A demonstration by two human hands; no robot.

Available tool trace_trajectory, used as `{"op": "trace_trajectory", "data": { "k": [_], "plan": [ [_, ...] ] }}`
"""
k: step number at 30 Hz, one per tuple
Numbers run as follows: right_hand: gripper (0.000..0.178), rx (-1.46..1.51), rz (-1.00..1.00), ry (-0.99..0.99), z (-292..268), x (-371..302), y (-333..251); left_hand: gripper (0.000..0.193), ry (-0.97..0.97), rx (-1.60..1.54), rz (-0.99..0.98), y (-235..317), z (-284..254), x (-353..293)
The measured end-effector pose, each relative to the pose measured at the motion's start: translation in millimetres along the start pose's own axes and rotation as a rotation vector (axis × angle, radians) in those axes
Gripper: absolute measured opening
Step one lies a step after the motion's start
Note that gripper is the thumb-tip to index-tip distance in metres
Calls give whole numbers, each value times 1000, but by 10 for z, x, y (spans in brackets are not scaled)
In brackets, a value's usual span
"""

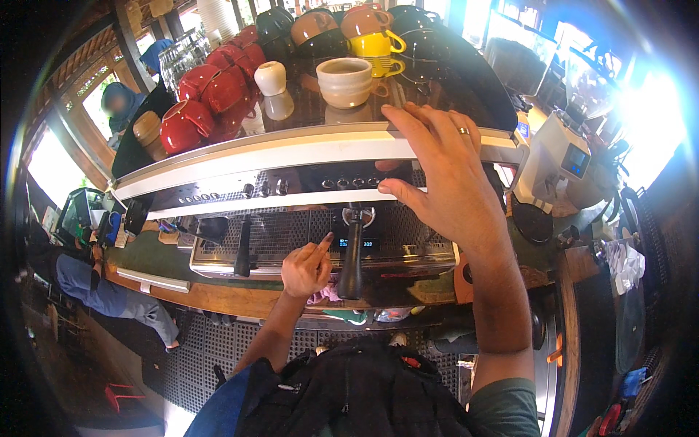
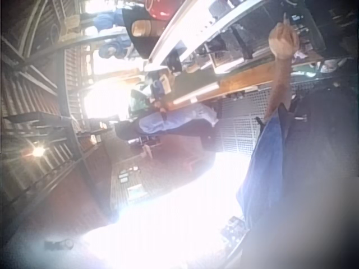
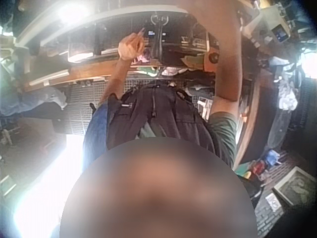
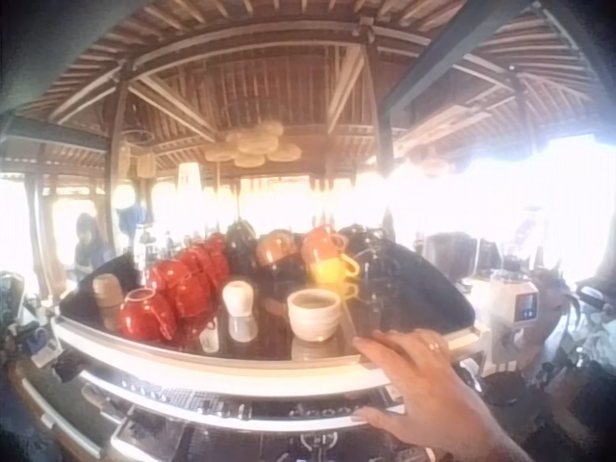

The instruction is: The person operates an espresso machine to brew coffee into a cup, then fills a glass with water from a dispenser. They place both the coffee cup and water glass onto a tray and hand the tray to a customer.

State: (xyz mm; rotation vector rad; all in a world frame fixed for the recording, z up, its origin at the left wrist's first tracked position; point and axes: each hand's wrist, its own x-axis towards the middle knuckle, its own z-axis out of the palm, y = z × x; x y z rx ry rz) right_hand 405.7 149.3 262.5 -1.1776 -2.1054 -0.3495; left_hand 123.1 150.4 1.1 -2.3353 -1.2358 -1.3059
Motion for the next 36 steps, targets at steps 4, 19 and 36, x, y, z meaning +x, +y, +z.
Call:
{"op": "trace_trajectory", "data": {
  "k": [4,19,36],
  "plan": [
    [94,4,-9,8,7,6,1,50,2,-9,-4,-11,12,-7],
    [94,8,-6,17,16,-11,-7,49,-1,-6,13,-12,-2,1],
    [94,18,15,11,20,-14,-14,50,3,12,19,-18,12,-5]
  ]
}}
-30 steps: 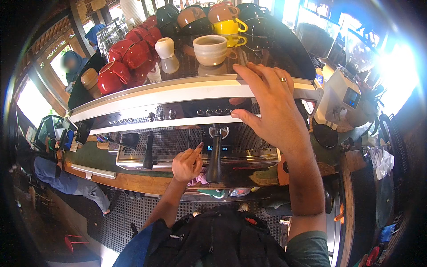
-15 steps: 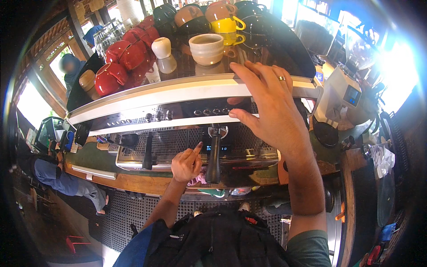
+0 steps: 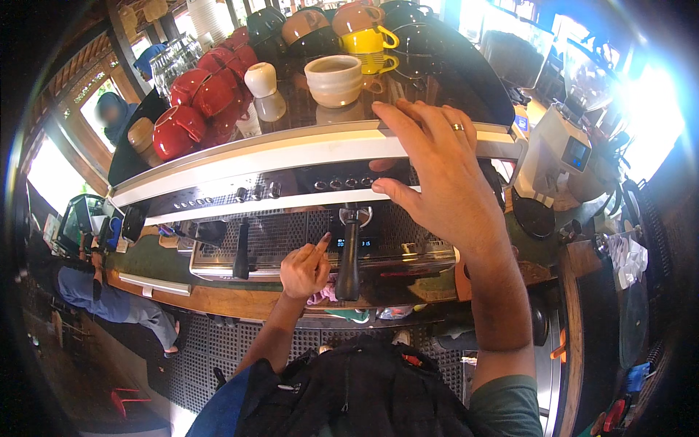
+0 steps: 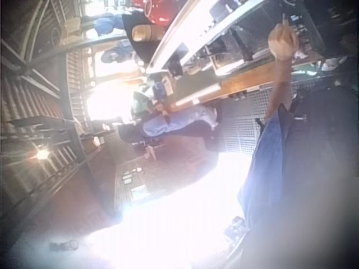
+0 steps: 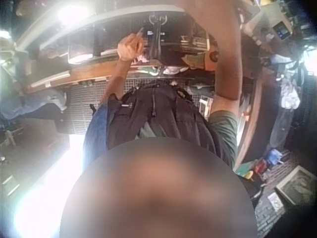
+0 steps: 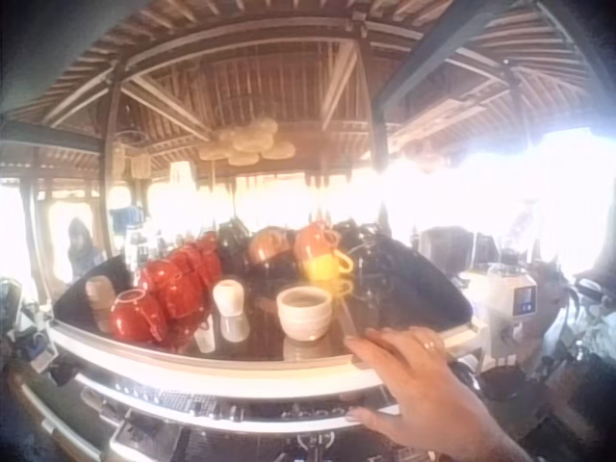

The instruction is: The person operates an espresso machine to brew coffee into a cup, then fills a glass with water from a dispenser. They place both the coffee cup and water glass onto a tray and hand the tray to a customer.

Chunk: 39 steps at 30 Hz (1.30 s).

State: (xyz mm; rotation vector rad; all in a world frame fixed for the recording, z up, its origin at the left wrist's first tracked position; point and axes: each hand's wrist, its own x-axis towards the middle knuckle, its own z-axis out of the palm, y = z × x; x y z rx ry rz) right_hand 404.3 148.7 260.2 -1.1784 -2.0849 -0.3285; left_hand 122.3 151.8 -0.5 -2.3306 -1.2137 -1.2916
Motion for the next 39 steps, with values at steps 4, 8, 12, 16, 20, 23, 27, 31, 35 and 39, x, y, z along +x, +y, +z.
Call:
{"op": "trace_trajectory", "data": {
  "k": [4,8,12,16,20,23,27,31,35,39],
  "plan": [
    [95,-2,-14,-2,2,10,8,53,2,6,6,-7,3,-5],
    [95,3,-10,-1,7,6,4,53,-7,0,-6,-1,0,-9],
    [96,2,-12,-2,0,6,6,53,-9,8,2,-3,-3,-3],
    [96,-3,-14,-5,-10,4,4,52,-10,8,1,-6,0,-2],
    [96,7,-8,-10,-5,7,6,52,-12,2,-1,-10,2,-8],
    [96,-4,-4,-6,4,4,4,51,-9,4,1,-11,3,-9],
    [96,-10,-7,-5,7,4,8,51,-13,8,-2,-5,-3,-8],
    [96,-5,-16,-2,3,5,11,51,-15,11,-7,-4,-1,-4],
    [96,-2,-10,-6,5,4,10,51,-7,8,-1,0,-1,-2],
    [96,-3,-12,-3,4,2,9,51,-8,7,-4,4,-8,2]
  ]
}}
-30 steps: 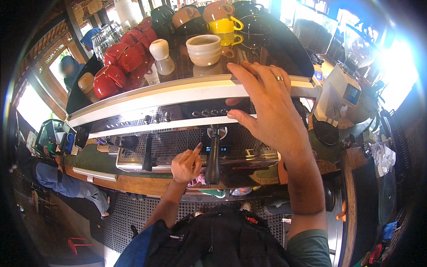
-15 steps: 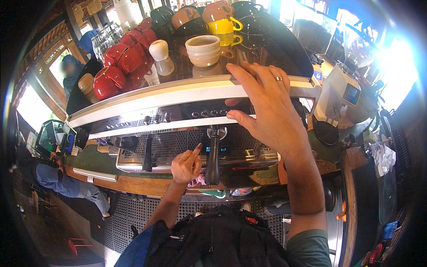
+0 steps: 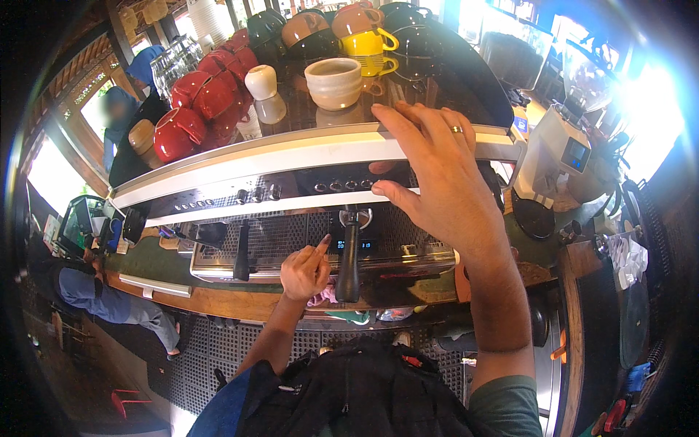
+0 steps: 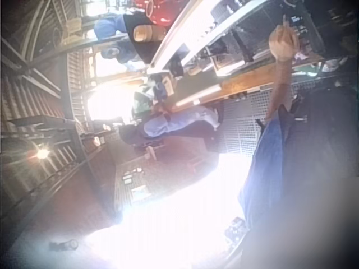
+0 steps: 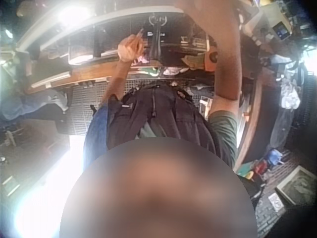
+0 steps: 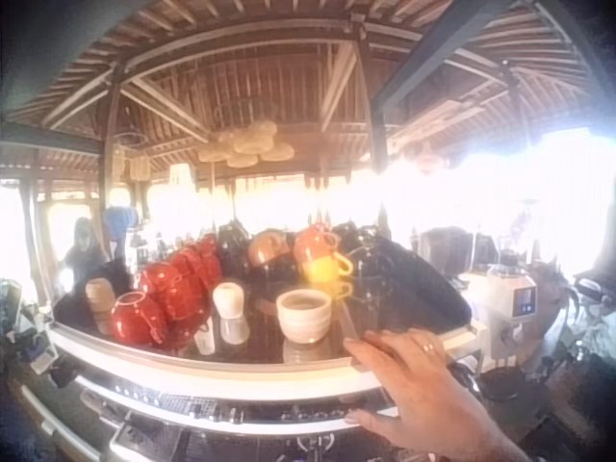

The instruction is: The person operates an espresso machine to brew coffee into a cup, then fills a glass with water from a dispenser. They place both the coffee cup and water glass onto a tray and hand the tray to a customer.

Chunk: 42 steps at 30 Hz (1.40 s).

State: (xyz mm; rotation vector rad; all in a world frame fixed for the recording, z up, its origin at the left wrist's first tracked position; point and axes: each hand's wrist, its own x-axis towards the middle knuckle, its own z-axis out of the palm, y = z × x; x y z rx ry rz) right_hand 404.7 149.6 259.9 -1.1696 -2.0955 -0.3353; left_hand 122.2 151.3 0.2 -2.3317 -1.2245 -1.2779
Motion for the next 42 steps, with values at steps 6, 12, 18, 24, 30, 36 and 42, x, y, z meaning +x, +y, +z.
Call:
{"op": "trace_trajectory", "data": {
  "k": [6,12,18,24,30,36,42],
  "plan": [
    [96,1,-1,-3,-4,-2,0,51,6,-2,9,1,-2,6],
    [96,-7,1,-1,0,-1,-1,51,12,-4,16,-4,5,8],
    [96,-6,-3,-3,-8,1,-5,51,11,0,15,-6,10,1],
    [96,-6,3,-4,-8,2,-8,52,16,-4,15,-8,14,-4],
    [96,2,2,-5,-6,0,0,51,7,1,9,1,5,2],
    [96,-3,-2,-10,-8,0,3,51,18,-1,20,-5,3,7],
    [95,-2,-5,-16,-15,6,5,50,9,-3,20,-6,5,4]
  ]
}}
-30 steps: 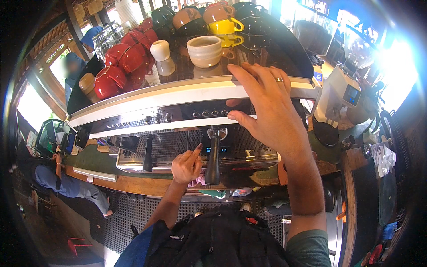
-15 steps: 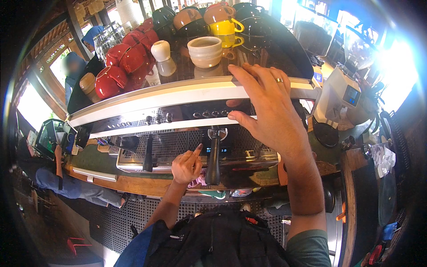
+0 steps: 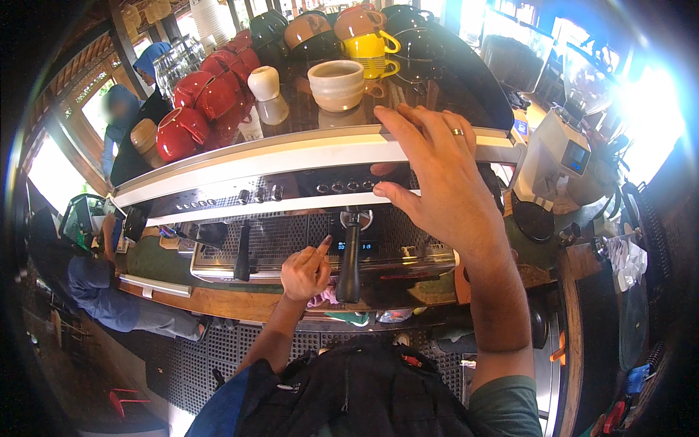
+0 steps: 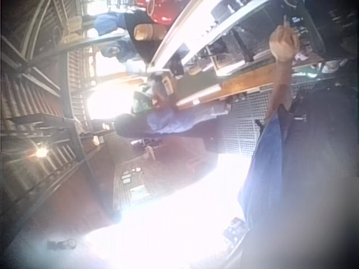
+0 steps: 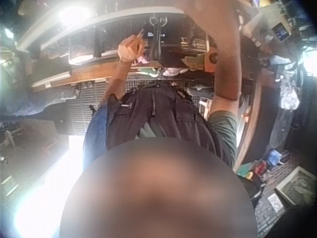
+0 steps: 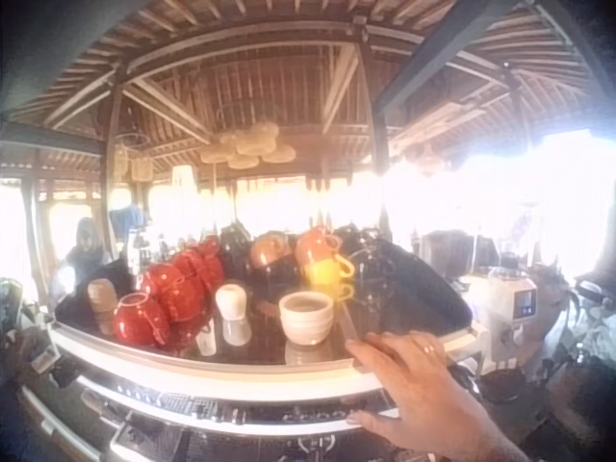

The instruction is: The person operates an espresso machine to brew coffee into a cup, then fills a glass with water from a dispenser. They place both the coffee cup and water glass onto a tray and hand the tray to a customer.

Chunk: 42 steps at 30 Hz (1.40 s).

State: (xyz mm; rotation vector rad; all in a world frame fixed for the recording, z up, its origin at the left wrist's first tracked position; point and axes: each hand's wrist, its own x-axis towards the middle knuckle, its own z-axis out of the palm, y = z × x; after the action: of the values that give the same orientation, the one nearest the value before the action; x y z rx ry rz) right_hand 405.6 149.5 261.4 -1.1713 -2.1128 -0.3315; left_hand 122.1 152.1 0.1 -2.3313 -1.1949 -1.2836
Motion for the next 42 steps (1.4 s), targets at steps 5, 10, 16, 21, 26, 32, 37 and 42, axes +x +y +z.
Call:
{"op": "trace_trajectory", "data": {
  "k": [5,10,16,21,26,32,37,42],
  "plan": [
    [95,3,-1,2,1,1,0,52,-12,1,-7,4,-7,-4],
    [96,10,-11,2,-10,6,0,51,-4,-3,-6,2,-3,1],
    [89,50,-32,16,-6,9,-8,50,-4,-4,-7,15,-1,15],
    [87,40,-31,4,-46,38,-38,48,-35,21,-16,24,-17,5],
    [49,128,-43,234,10,-425,-160,34,5,-73,-108,17,-25,-10],
    [40,706,307,279,1210,-1248,-144,71,-19,-224,-514,167,101,19],
    [91,623,541,-22,2014,-1306,99,92,-193,158,-615,422,444,22],
    [110,359,653,-291,2208,-1207,118,76,-321,416,-651,505,799,85]
  ]
}}
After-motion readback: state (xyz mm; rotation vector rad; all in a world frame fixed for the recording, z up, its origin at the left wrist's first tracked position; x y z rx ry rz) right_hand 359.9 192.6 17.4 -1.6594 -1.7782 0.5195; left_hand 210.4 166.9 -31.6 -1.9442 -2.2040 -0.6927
